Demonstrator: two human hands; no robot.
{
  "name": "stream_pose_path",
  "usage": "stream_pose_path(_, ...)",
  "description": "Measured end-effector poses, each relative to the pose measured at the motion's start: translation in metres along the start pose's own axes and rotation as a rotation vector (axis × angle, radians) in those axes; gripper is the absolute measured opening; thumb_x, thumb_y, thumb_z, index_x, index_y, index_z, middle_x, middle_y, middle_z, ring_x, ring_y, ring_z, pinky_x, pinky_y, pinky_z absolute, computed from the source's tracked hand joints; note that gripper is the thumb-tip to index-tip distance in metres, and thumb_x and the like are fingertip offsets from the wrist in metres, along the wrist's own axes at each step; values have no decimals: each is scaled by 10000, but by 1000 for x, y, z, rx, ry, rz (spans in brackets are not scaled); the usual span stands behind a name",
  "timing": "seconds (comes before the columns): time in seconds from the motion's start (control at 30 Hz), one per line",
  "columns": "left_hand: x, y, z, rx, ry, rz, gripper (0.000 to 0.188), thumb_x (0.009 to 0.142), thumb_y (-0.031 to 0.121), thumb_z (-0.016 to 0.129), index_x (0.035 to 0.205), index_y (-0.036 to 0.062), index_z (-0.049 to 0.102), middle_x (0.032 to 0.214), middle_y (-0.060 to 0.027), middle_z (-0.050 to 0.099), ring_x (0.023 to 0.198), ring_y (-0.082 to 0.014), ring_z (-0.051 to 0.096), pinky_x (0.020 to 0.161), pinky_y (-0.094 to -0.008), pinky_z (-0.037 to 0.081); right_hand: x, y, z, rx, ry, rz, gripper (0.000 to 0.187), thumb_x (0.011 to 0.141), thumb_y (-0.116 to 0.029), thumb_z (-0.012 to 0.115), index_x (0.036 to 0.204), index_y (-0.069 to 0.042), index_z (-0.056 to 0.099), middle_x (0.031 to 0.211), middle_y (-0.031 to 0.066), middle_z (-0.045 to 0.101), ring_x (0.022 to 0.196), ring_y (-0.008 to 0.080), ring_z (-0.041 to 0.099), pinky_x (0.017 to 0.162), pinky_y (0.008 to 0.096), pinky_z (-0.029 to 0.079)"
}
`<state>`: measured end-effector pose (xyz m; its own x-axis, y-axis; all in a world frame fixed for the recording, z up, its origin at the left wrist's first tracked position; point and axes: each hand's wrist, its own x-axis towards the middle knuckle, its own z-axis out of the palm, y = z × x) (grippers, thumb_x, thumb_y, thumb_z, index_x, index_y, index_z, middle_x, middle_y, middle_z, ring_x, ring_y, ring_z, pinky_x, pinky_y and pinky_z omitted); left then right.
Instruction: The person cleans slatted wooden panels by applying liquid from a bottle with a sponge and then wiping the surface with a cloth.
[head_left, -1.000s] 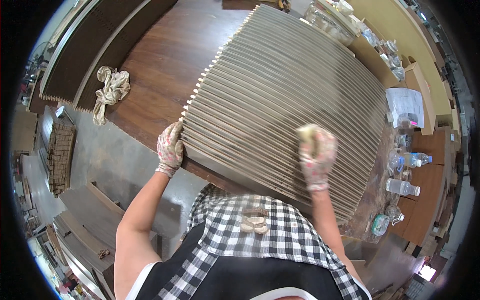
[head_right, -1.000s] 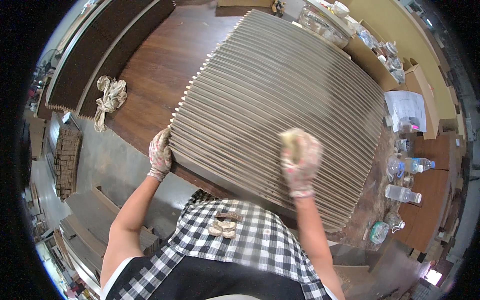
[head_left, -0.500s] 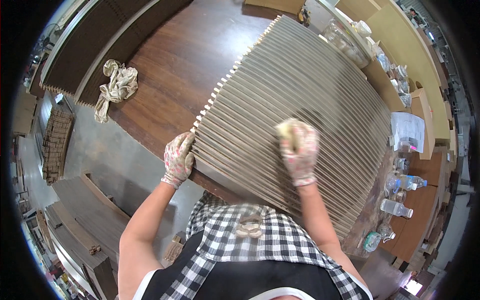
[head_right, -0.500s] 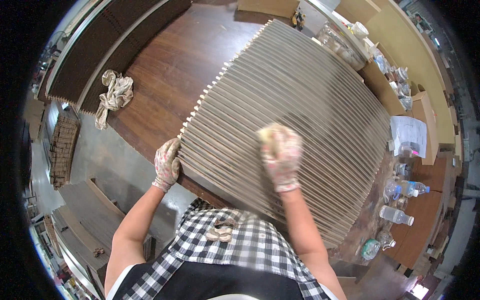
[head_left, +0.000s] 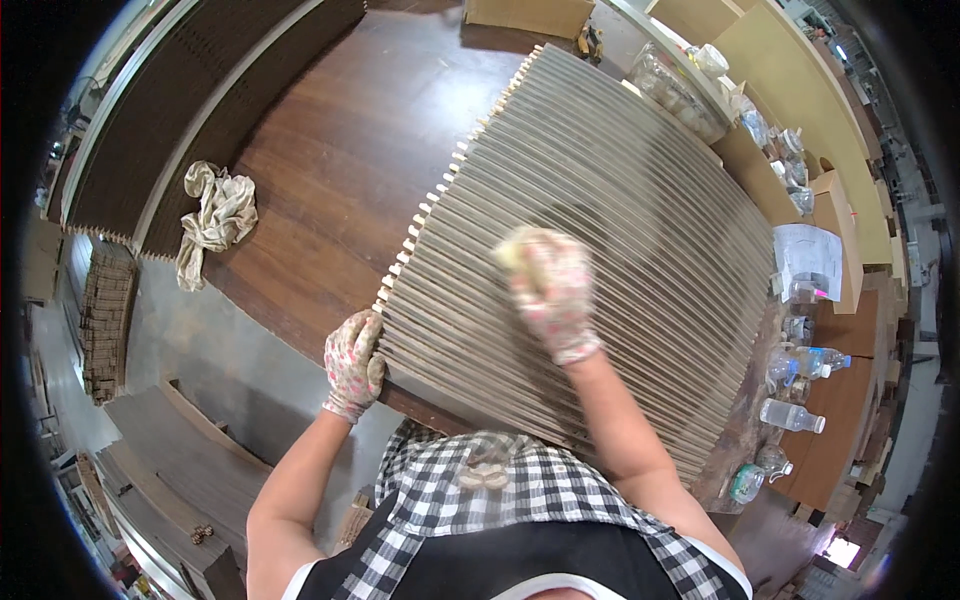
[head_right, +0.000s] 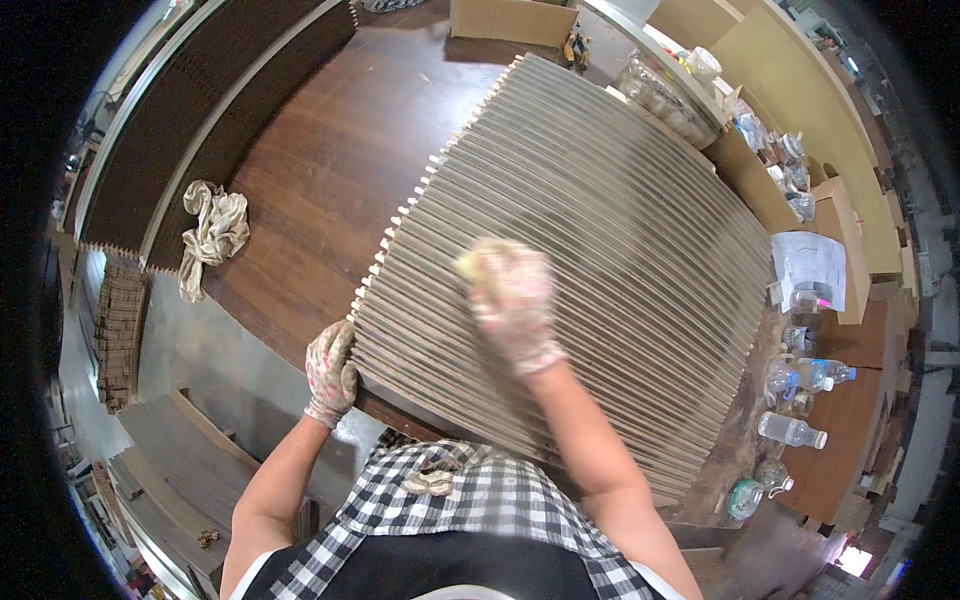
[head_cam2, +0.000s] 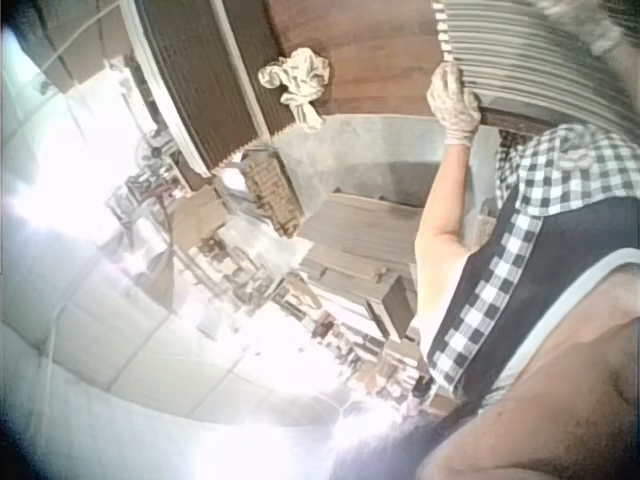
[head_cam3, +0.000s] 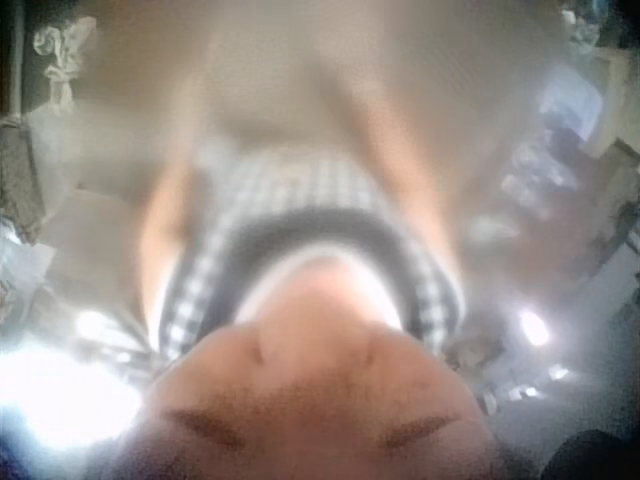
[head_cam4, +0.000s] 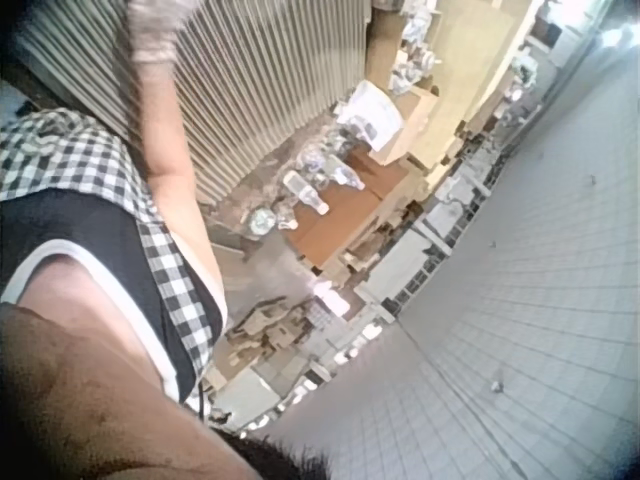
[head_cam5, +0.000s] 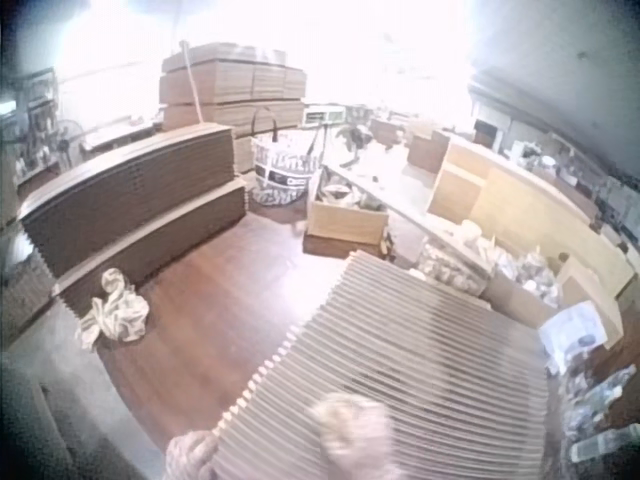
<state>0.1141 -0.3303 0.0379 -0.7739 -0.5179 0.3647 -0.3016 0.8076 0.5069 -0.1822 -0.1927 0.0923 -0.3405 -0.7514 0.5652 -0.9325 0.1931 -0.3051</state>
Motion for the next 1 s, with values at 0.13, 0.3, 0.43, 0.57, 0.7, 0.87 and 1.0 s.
stream_pose_path(0.13, -1, -1, -1, 15, -7, -14, 523, 961, 425, 443, 1266, 21, 573, 1258, -204, 588, 1138, -395, 571, 971, -485, 429, 23, -42, 42, 97, -135, -170, 369, 796, -196, 720, 1153, -145, 640, 1156, 139, 618, 1048, 293, 582, 911, 457, 478)
stream_pose_path(0.3, 5, 2, -11, -1, -31, -8, 510, 896, 398, 493, 1209, 6, 586, 1192, -209, 601, 1092, -396, 588, 920, -485, 459, 22, 51, -21, -181, -5, 147, 419, 737, -89, 708, 1153, -80, 652, 1120, 163, 592, 1000, 349, 551, 867, 474, 465)
stream_pose_path(0.43, 11, 3, -11, -7, -18, 15, 489, 865, 371, 518, 1174, -1, 591, 1162, -207, 600, 1046, -401, 600, 871, -486, 482, 42, 2, 20, 80, 17, -21, 464, 743, -109, 719, 1199, -91, 635, 1167, 142, 585, 1013, 341, 561, 883, 459, 473)
stream_pose_path(0.57, 13, 2, -13, -26, -35, -5, 486, 848, 360, 528, 1171, 4, 596, 1159, -200, 603, 1046, -400, 600, 872, -484, 481, 69, -61, 59, 247, -206, -326, 434, 766, -88, 695, 1191, -160, 643, 1151, 99, 615, 1014, 259, 581, 852, 438, 488)
stream_pose_path(0.7, 14, 3, -15, -22, -18, -12, 480, 817, 338, 551, 1179, 28, 606, 1170, -182, 606, 1054, -378, 601, 881, -473, 472, 90, 16, 51, -3, -51, -215, 365, 765, -22, 693, 1118, -94, 635, 1001, 102, 653, 918, 272, 621, 817, 426, 506)
stream_pose_path(0.87, 8, 0, -13, -15, -56, -40, 483, 776, 302, 580, 1183, 45, 613, 1195, -174, 597, 1070, -364, 594, 882, -472, 464, 94, -14, 58, 171, -116, -217, 622, 671, -135, 821, 1254, -107, 605, 1152, 123, 620, 1112, 300, 586, 952, 441, 496)
stream_pose_path(1.0, 10, 1, -15, -17, -58, -39, 484, 760, 280, 593, 1184, 47, 614, 1196, -176, 595, 1064, -364, 593, 881, -470, 463, 90, -27, 85, 184, -232, -383, 572, 729, -104, 760, 1274, -153, 593, 1177, 148, 630, 1049, 312, 612, 908, 444, 510)
